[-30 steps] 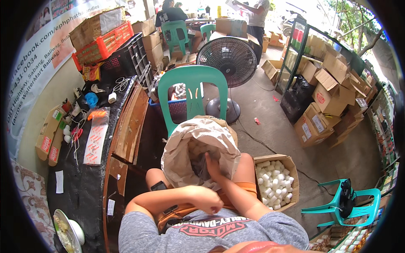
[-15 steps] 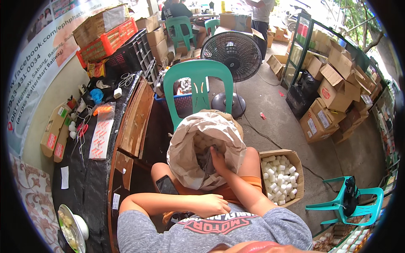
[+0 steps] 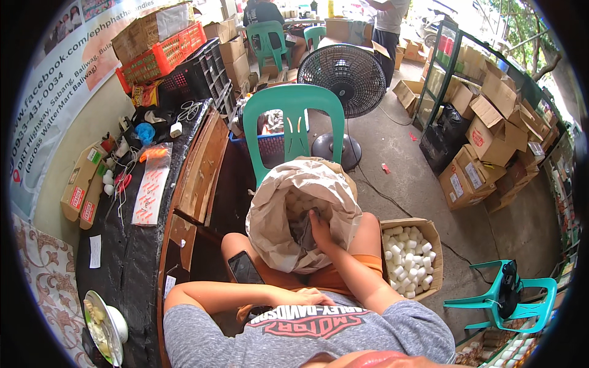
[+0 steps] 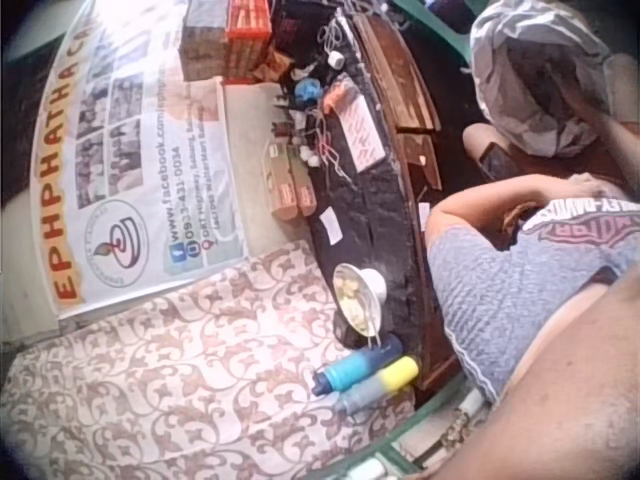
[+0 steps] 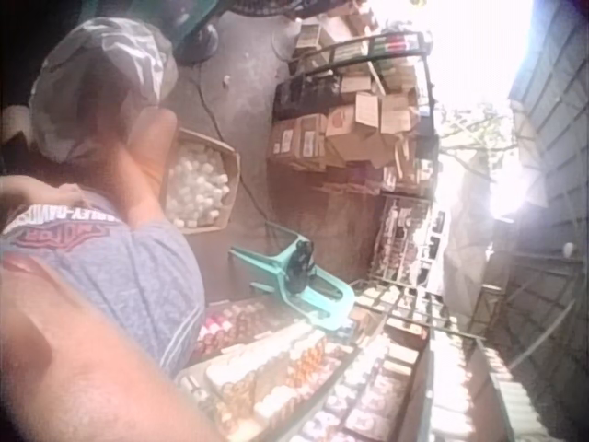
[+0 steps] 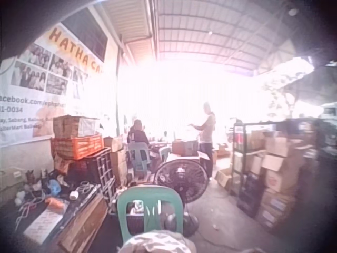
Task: The person sits on a chair and repeatedly reaches into a large open bag on their lap, pulling out small white items and placing them into a nearby cardboard box. The person continues this sorting action throughout the clip.
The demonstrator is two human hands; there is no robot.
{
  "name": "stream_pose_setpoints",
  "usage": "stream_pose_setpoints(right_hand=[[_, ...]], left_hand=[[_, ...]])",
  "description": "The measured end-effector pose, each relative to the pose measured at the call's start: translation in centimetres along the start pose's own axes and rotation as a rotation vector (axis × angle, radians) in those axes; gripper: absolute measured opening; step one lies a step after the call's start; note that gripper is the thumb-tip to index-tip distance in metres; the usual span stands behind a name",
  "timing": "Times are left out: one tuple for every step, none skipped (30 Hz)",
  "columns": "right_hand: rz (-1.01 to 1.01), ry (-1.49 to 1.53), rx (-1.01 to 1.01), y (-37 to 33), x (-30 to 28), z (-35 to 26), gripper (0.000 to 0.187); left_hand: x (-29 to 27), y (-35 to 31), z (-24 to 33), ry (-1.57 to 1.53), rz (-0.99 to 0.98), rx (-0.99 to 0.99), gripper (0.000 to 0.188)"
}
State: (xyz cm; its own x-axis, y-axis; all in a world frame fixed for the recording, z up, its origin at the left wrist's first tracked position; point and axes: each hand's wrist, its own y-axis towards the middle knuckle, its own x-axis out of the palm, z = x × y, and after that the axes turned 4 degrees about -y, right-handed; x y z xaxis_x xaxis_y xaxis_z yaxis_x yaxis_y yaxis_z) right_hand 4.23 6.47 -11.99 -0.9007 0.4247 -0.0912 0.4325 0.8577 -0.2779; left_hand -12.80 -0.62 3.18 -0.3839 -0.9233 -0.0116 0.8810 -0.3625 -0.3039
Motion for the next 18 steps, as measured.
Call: stream_pose_setpoints(right_hand=[[0.017,0.004,-0.002,0.2,0.0,0.3,0.067],[0.034,0.008,-0.005,0.3,0.1,0.5,0.066],[0.048,0.01,-0.007,0.2,0.2,0.3,0.066],[0.033,0.009,0.016,0.1,0.2,0.1,0.065],[0.017,0.009,0.04,0.0,0.1,-0.1,0.065],[-0.001,0.008,0.06,-0.2,0.0,-0.5,0.065],[0.012,0.006,0.031,0.1,0.1,-0.1,0.065],[0.026,0.004,0.002,0.4,0.3,0.7,0.066],[0.037,0.003,-0.024,0.4,0.4,0.7,0.066],[0.034,-0.023,-0.01,0.4,0.3,0.6,0.067],[0.03,-0.048,0.004,0.4,0.2,0.6,0.067],[0.023,-0.071,0.02,0.3,0.2,0.3,0.068],[0.002,-0.079,0.03,0.3,0.0,0.4,0.068],[-0.019,-0.087,0.04,0.4,-0.2,0.4,0.069],[-0.043,-0.098,0.048,0.4,-0.3,0.2,0.07],[-0.044,-0.085,0.055,0.3,-0.2,0.0,0.07],[-0.045,-0.071,0.061,0.0,-0.2,-0.2,0.069],[-0.044,-0.056,0.065,-0.1,-0.3,-0.6,0.069]], left_hand=[[-0.2,-0.3,-0.8,0.054,-0.017,-0.042,0.061],[-0.5,-0.5,-1.1,0.218,-0.06,0.014,0.063],[-0.8,-0.7,-0.6,0.38,-0.101,0.071,0.065],[-1.1,-0.9,0.0,0.542,-0.141,0.128,0.067],[-1.2,-1.1,0.7,0.353,-0.085,0.1,0.076],[-0.7,-0.8,-0.3,0.23,-0.043,0.041,0.079],[-0.1,-0.4,-1.6,0.108,-0.005,-0.015,0.081],[0.1,-0.1,-2.8,0.046,0.021,-0.016,0.082],[0.2,-0.1,-2.6,-0.02,0.047,-0.017,0.082],[0.4,-0.2,-2.4,-0.027,0.061,0.036,0.081],[0.6,-0.3,-2.1,-0.033,0.076,0.089,0.079],[0.9,-0.5,-1.3,-0.043,0.092,0.139,0.078],[0.9,-0.7,0.0,-0.074,0.11,0.065,0.072],[0.6,-0.6,0.3,-0.054,0.092,0.076,0.07],[0.5,-0.5,0.4,-0.036,0.078,0.091,0.068],[0.5,-0.4,0.4,-0.017,0.065,0.105,0.066],[0.5,-0.3,-0.5,0.007,0.038,0.005,0.074],[0.3,-0.5,-1.0,0.015,0.027,-0.001,0.073]])
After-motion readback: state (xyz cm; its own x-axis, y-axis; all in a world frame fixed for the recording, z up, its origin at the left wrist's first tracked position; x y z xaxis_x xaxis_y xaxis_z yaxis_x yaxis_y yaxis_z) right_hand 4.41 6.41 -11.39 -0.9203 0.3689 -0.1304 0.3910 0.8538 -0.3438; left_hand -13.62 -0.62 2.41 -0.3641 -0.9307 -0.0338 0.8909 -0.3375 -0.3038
